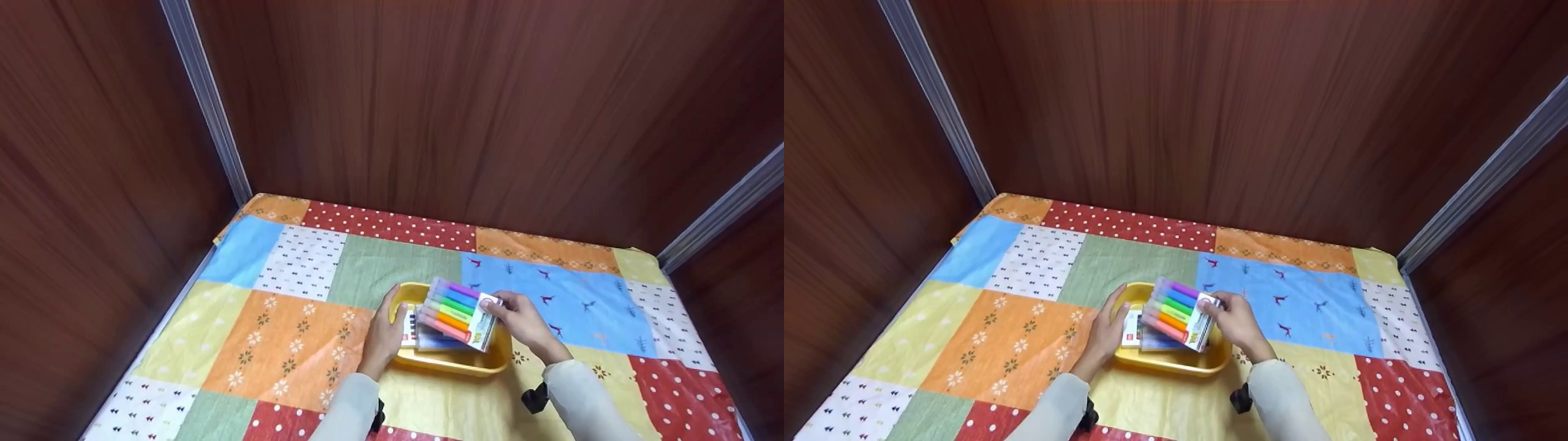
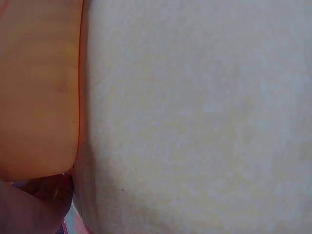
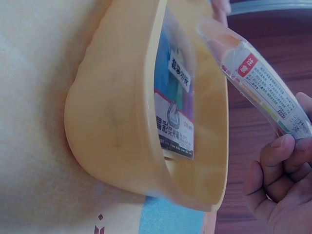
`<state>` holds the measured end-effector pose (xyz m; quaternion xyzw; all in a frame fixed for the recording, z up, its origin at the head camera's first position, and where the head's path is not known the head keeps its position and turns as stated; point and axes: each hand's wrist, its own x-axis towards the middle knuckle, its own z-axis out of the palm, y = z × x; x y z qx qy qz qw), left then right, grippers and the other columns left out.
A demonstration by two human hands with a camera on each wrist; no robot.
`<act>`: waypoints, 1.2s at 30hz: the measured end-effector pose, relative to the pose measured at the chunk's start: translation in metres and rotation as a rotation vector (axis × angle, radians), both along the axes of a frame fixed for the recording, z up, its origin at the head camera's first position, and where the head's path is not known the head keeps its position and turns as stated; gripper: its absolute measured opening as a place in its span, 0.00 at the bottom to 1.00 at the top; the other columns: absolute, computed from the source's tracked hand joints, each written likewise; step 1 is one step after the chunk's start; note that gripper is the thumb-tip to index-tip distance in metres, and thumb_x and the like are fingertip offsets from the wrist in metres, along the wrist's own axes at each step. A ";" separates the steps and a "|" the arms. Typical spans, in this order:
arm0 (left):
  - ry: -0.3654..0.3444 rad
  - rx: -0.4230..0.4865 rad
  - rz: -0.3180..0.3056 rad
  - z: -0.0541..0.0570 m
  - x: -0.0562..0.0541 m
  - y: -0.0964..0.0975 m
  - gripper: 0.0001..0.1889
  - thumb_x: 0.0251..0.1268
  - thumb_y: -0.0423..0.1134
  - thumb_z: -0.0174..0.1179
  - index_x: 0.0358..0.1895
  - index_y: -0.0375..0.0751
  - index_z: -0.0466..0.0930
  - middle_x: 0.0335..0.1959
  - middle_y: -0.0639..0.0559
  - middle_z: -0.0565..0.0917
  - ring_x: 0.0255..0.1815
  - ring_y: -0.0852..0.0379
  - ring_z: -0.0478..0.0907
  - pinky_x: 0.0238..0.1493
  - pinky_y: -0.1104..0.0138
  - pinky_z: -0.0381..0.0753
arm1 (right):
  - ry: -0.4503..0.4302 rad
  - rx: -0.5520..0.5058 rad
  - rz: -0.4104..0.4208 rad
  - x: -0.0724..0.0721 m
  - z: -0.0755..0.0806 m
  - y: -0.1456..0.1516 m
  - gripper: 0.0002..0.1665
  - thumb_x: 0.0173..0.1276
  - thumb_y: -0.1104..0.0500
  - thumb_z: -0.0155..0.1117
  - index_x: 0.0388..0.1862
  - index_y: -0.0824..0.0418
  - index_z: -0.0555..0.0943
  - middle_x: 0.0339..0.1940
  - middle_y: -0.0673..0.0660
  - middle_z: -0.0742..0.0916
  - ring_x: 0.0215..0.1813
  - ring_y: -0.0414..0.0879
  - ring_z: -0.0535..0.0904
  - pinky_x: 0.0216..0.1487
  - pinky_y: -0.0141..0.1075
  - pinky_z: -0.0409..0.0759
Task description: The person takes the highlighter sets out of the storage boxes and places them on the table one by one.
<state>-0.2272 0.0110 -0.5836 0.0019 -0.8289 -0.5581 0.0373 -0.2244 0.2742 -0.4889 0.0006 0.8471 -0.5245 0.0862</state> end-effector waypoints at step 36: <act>-0.024 0.011 -0.012 0.001 -0.001 0.000 0.27 0.80 0.55 0.45 0.78 0.66 0.58 0.78 0.50 0.67 0.75 0.38 0.68 0.70 0.40 0.69 | 0.051 -0.033 -0.236 0.008 0.002 0.029 0.20 0.76 0.51 0.60 0.50 0.69 0.81 0.25 0.48 0.80 0.29 0.42 0.75 0.33 0.31 0.76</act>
